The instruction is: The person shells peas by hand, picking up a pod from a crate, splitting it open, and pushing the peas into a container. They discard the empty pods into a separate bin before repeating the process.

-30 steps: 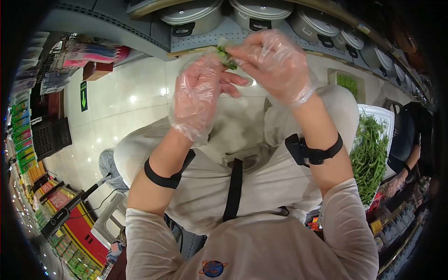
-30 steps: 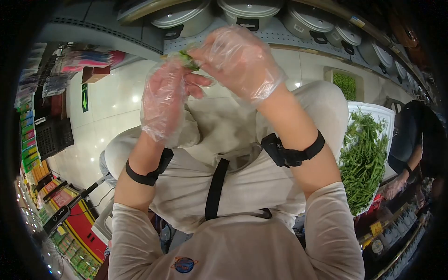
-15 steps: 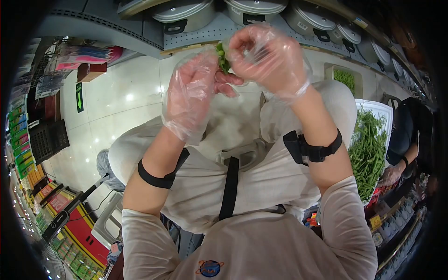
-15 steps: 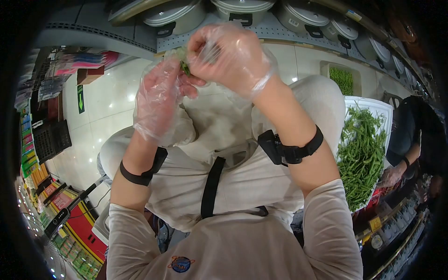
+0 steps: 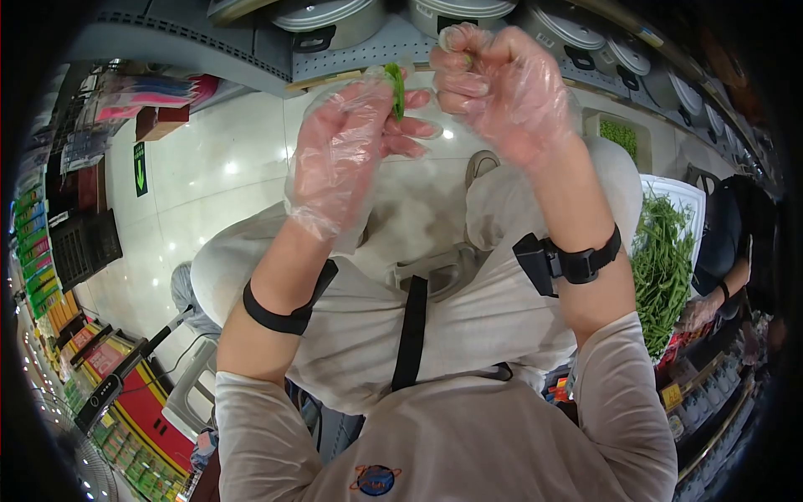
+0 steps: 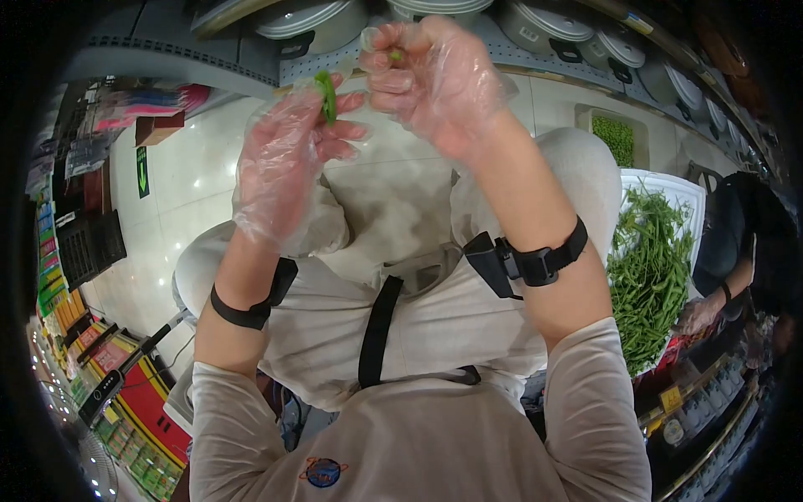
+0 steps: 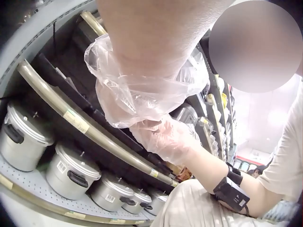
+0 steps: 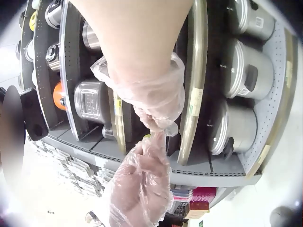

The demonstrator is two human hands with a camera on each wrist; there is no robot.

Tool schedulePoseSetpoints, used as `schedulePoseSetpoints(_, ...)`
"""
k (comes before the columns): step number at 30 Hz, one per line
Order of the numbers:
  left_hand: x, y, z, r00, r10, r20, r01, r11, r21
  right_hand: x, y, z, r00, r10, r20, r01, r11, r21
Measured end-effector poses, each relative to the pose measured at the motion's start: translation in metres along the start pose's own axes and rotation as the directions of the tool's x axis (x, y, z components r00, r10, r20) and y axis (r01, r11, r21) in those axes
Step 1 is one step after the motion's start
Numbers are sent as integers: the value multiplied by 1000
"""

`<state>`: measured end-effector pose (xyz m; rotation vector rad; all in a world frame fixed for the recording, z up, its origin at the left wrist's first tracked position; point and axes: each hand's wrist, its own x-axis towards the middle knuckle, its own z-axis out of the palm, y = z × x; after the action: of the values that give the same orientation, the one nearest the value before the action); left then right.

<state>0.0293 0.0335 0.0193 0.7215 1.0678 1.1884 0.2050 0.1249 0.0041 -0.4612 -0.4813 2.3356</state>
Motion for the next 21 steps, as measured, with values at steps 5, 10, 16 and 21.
schedulePoseSetpoints(5, 1, 1, 2, 1000, -7, -12, 7, 999, 34, -3, -1, 18, 997, 12, -71, -14, 999, -35)
schedulePoseSetpoints(10, 2, 1, 3, 1000, -13, -23, 14, 998, 59, -4, 7, 30, 961, -143, -235, 13, 876, -482)
schedulePoseSetpoints(16, 5, -5, -1, 999, 39, -3, -39, 999, 25, -1, 25, 20, 936, -351, 8, 169, 430, -887)
schedulePoseSetpoints(21, 3, -4, 0, 997, 20, -68, -21, 1000, -13, -3, 29, 21, 879, -438, 188, 211, 3, -977)
